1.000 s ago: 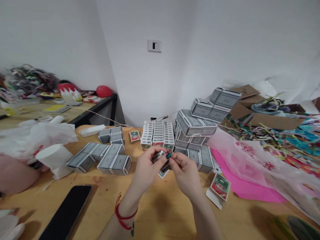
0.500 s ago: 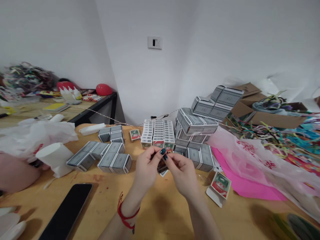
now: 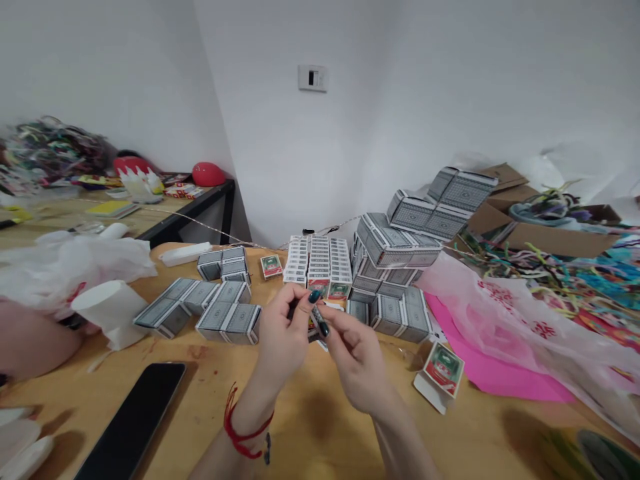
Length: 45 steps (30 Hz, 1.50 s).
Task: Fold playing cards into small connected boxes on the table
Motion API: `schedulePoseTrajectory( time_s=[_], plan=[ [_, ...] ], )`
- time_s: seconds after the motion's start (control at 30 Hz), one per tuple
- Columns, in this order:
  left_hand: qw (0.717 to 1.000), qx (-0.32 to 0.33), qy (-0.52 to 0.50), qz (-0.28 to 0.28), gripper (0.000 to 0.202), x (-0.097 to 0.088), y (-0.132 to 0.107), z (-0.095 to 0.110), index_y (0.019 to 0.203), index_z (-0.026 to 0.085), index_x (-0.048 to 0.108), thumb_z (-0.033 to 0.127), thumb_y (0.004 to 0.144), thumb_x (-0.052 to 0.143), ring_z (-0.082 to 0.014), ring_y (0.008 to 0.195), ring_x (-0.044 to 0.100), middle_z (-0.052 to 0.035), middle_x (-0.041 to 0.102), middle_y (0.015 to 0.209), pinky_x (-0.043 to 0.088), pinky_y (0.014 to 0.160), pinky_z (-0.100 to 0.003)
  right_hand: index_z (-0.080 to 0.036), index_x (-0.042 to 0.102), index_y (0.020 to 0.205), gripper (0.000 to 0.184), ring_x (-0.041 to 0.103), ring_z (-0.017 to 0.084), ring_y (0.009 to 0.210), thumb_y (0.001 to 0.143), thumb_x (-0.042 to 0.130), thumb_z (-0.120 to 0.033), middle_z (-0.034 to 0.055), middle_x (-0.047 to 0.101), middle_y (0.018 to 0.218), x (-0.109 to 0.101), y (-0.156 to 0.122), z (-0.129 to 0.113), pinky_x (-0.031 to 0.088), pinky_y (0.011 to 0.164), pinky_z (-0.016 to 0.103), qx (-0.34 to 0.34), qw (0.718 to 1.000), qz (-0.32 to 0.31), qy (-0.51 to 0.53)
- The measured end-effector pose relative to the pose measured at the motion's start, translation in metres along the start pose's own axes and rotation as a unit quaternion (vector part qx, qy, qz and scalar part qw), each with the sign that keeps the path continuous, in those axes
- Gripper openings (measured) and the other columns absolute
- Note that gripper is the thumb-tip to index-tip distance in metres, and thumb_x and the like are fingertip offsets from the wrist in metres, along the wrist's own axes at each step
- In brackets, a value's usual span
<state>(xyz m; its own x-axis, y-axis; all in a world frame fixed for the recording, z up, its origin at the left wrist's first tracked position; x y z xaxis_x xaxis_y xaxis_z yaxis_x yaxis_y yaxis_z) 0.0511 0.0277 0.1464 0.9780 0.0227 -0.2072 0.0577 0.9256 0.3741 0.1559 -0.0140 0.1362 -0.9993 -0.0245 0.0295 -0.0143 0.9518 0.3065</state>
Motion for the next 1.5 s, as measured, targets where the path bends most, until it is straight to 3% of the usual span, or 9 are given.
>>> schedulePoseTrajectory(
  time_s=[0.2,0.33,0.47,0.6,0.83,0.97,1.07,1.2,1.5],
  plan=[
    [0.959,0.261,0.108,-0.010,0.010,-0.011,0.001,0.022,0.083,0.020,0.060,0.016,0.082,0.051,-0.0165,0.091,0.059,-0.0020,0.067,0.086,0.042,0.090,-0.037,-0.020,0.063,0.100,0.024,0.065,0.016,0.082,0.084,0.046,-0.021,0.0059,0.069,0.095,-0.022,0.000,0.001,0.054,0.075,0.029,-0.043,0.989,0.043,-0.135],
    [0.925,0.317,0.211,0.009,0.007,-0.011,0.002,0.023,0.080,0.020,0.060,0.018,0.074,0.063,-0.0161,0.080,0.061,-0.0003,0.068,0.078,0.046,0.080,-0.034,-0.021,0.061,0.102,0.025,0.066,0.016,0.081,0.084,0.043,-0.016,0.0055,0.070,0.093,-0.029,-0.001,-0.004,0.053,0.070,0.026,-0.125,0.939,0.090,-0.307],
    [0.910,0.321,0.258,0.048,0.004,-0.007,-0.003,0.022,0.078,0.020,0.061,0.019,0.074,0.063,-0.0156,0.073,0.061,0.0001,0.068,0.074,0.047,0.068,-0.029,-0.020,0.058,0.107,0.032,0.065,0.017,0.086,0.085,0.036,-0.010,0.0074,0.069,0.097,-0.025,-0.003,-0.009,0.052,0.070,0.026,-0.193,0.885,0.093,-0.413],
    [0.918,0.304,0.249,0.052,0.008,0.000,-0.009,0.023,0.081,0.020,0.062,0.016,0.078,0.055,-0.0147,0.073,0.062,-0.0011,0.069,0.077,0.048,0.070,-0.028,-0.022,0.058,0.107,0.035,0.065,0.016,0.085,0.084,0.036,-0.009,0.0050,0.069,0.096,-0.029,-0.004,-0.012,0.052,0.069,0.025,-0.208,0.870,0.087,-0.439],
    [0.938,0.264,0.223,0.023,0.021,0.005,-0.011,0.019,0.090,0.020,0.062,0.011,0.081,0.045,-0.0159,0.081,0.063,-0.0030,0.069,0.086,0.049,0.074,-0.028,-0.023,0.061,0.099,0.032,0.066,0.015,0.070,0.082,0.037,-0.010,0.0020,0.071,0.083,-0.042,-0.005,-0.013,0.050,0.062,0.025,-0.184,0.880,0.105,-0.424],
    [0.952,0.222,0.207,-0.030,0.029,0.006,-0.008,0.016,0.095,0.019,0.061,0.007,0.080,0.039,-0.0146,0.085,0.063,-0.0024,0.068,0.091,0.050,0.075,-0.026,-0.022,0.062,0.094,0.026,0.066,0.014,0.069,0.084,0.039,-0.014,0.0014,0.070,0.081,-0.046,-0.001,-0.010,0.050,0.061,0.023,-0.124,0.914,0.121,-0.368],
    [0.955,0.207,0.205,-0.046,0.029,0.009,-0.008,0.017,0.096,0.019,0.059,0.007,0.081,0.038,-0.0146,0.088,0.062,-0.0027,0.067,0.093,0.049,0.077,-0.026,-0.021,0.062,0.085,0.012,0.067,0.015,0.067,0.081,0.052,-0.027,0.0012,0.070,0.076,-0.050,0.002,-0.006,0.051,0.061,0.023,-0.072,0.930,0.192,-0.304],
    [0.955,0.222,0.196,-0.036,0.022,0.016,-0.014,0.021,0.097,0.019,0.058,0.012,0.081,0.043,-0.0151,0.090,0.061,-0.0038,0.066,0.095,0.048,0.080,-0.027,-0.019,0.061,0.077,0.017,0.067,0.017,0.067,0.074,0.062,-0.036,0.0025,0.070,0.071,-0.053,0.003,-0.002,0.051,0.060,0.025,-0.033,0.933,0.259,-0.249],
    [0.955,0.162,0.243,0.051,0.007,0.006,-0.009,0.015,0.078,0.021,0.061,0.028,0.077,0.058,-0.0147,0.072,0.063,-0.0001,0.068,0.077,0.047,0.067,-0.026,-0.022,0.061,0.092,0.018,0.066,0.015,0.069,0.084,0.044,-0.023,0.0026,0.070,0.080,-0.034,-0.002,-0.010,0.049,0.062,0.023,-0.082,0.930,0.164,-0.319]
  ],
)
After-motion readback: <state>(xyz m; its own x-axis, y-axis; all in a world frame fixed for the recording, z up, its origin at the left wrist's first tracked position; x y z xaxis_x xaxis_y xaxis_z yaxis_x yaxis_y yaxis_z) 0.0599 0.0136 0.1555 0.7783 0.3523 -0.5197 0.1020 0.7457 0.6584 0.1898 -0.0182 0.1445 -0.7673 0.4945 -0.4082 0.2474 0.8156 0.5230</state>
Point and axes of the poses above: each hand's wrist, its own y-axis towards the middle knuckle, its own x-axis out of the palm, z = x × y, the point moved 3 cm from there along y, towards the middle knuckle
